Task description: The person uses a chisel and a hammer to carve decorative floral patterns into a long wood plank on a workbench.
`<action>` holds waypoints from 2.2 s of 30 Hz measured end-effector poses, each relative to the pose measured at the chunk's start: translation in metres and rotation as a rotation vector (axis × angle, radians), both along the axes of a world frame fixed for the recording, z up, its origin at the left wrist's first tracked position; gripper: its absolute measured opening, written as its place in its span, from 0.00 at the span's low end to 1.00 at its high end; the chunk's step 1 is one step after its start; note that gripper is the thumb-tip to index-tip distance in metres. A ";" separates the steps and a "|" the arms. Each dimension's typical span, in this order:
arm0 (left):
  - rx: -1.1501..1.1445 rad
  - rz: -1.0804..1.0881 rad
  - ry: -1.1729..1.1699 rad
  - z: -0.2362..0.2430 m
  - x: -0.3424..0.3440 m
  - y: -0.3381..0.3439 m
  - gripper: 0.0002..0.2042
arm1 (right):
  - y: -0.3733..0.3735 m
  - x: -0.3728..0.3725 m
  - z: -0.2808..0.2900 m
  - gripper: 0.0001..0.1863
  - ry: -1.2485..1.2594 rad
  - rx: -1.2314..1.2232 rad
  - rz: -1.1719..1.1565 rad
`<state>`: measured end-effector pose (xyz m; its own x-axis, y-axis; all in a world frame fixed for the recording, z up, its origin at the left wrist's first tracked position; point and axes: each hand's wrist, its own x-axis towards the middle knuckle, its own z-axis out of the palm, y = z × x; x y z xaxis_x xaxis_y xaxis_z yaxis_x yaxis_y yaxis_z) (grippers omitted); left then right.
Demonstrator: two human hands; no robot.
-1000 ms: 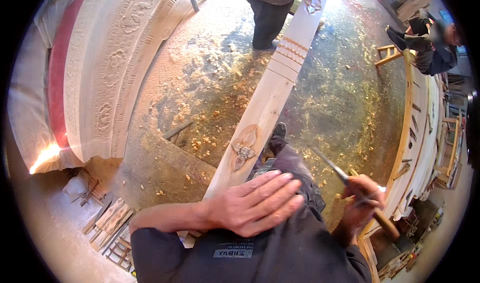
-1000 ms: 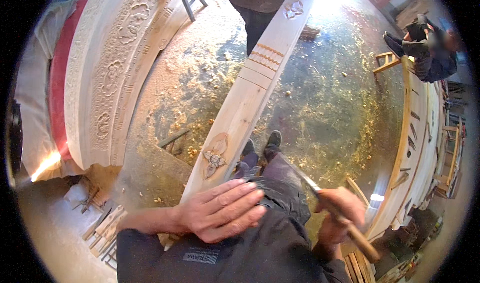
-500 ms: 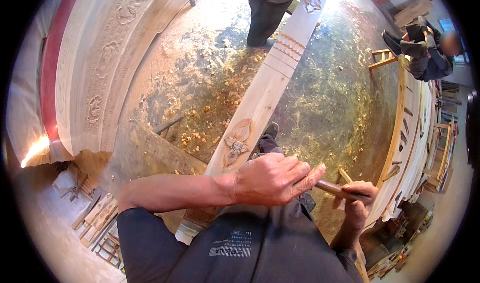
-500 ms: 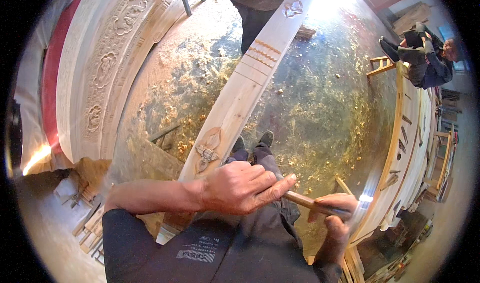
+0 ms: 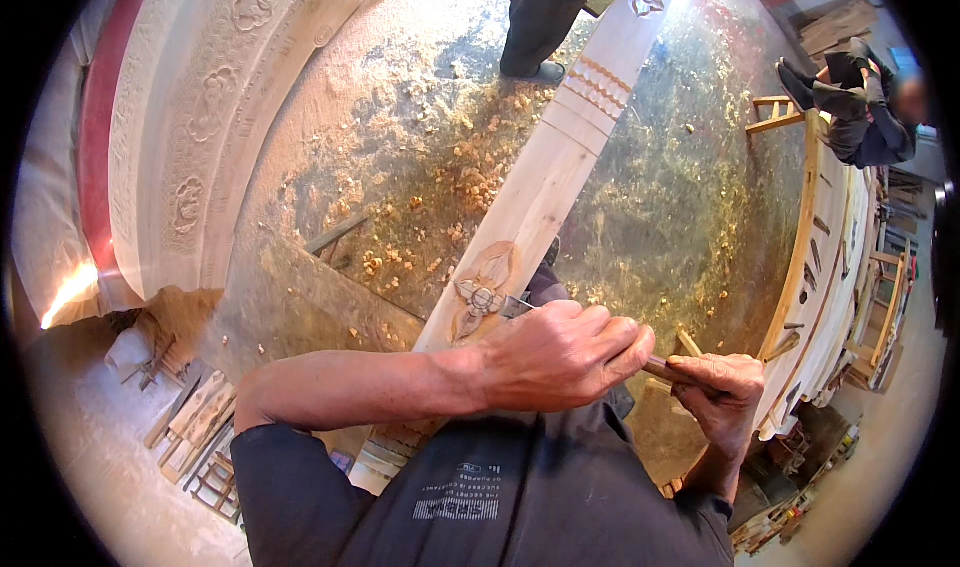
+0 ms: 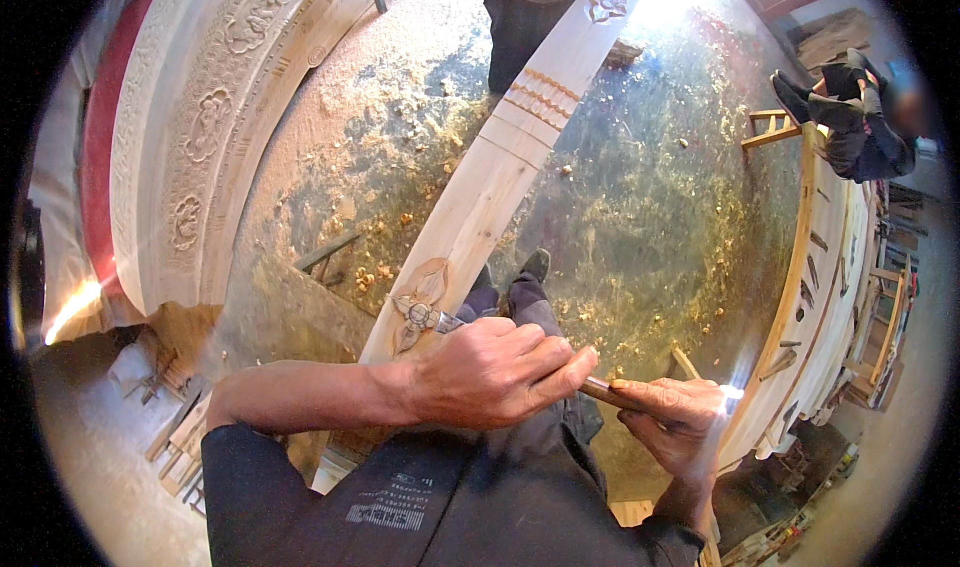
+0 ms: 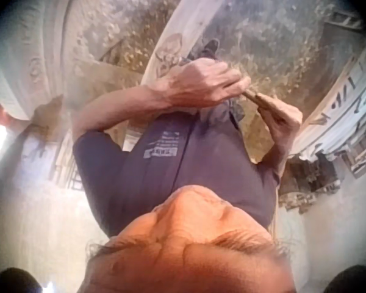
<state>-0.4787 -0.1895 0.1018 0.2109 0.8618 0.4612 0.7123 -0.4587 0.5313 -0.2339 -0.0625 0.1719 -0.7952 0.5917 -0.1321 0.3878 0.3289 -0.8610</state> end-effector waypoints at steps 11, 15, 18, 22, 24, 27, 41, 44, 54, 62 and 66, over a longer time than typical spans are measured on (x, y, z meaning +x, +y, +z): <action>-0.100 -0.044 -0.028 0.004 -0.006 0.005 0.22 | 0.019 -0.004 -0.002 0.23 -0.051 -0.001 0.083; -0.142 -0.034 -0.035 0.004 -0.006 0.007 0.22 | 0.027 -0.005 -0.007 0.22 -0.054 -0.074 0.054; -0.174 -0.024 -0.022 0.003 -0.005 0.007 0.21 | 0.031 -0.007 -0.010 0.22 -0.055 -0.110 0.036; -0.187 -0.015 -0.035 0.002 -0.004 0.009 0.20 | 0.035 -0.011 -0.007 0.20 -0.078 -0.144 0.061; -0.178 -0.007 -0.057 0.002 -0.004 0.009 0.20 | 0.037 -0.012 -0.007 0.15 -0.084 -0.191 0.065; -0.165 0.007 -0.079 0.002 -0.005 0.009 0.19 | 0.045 -0.013 -0.011 0.31 0.206 -0.137 -0.028; -0.206 0.005 -0.101 0.002 -0.006 0.009 0.20 | 0.076 -0.007 -0.024 0.64 0.428 -0.331 -0.095; -0.198 0.028 -0.119 0.002 -0.005 0.010 0.19 | 0.077 -0.007 -0.025 0.64 0.488 -0.383 -0.176; -0.217 0.058 -0.124 0.003 -0.005 0.010 0.17 | 0.080 -0.012 -0.030 0.64 0.590 -0.452 -0.154; -0.214 0.073 -0.124 0.002 -0.005 0.011 0.18 | 0.066 -0.009 -0.041 0.63 0.519 -0.376 -0.248; -0.109 0.064 -0.086 0.005 -0.008 0.009 0.19 | 0.067 0.007 -0.042 0.60 0.521 -0.309 -0.250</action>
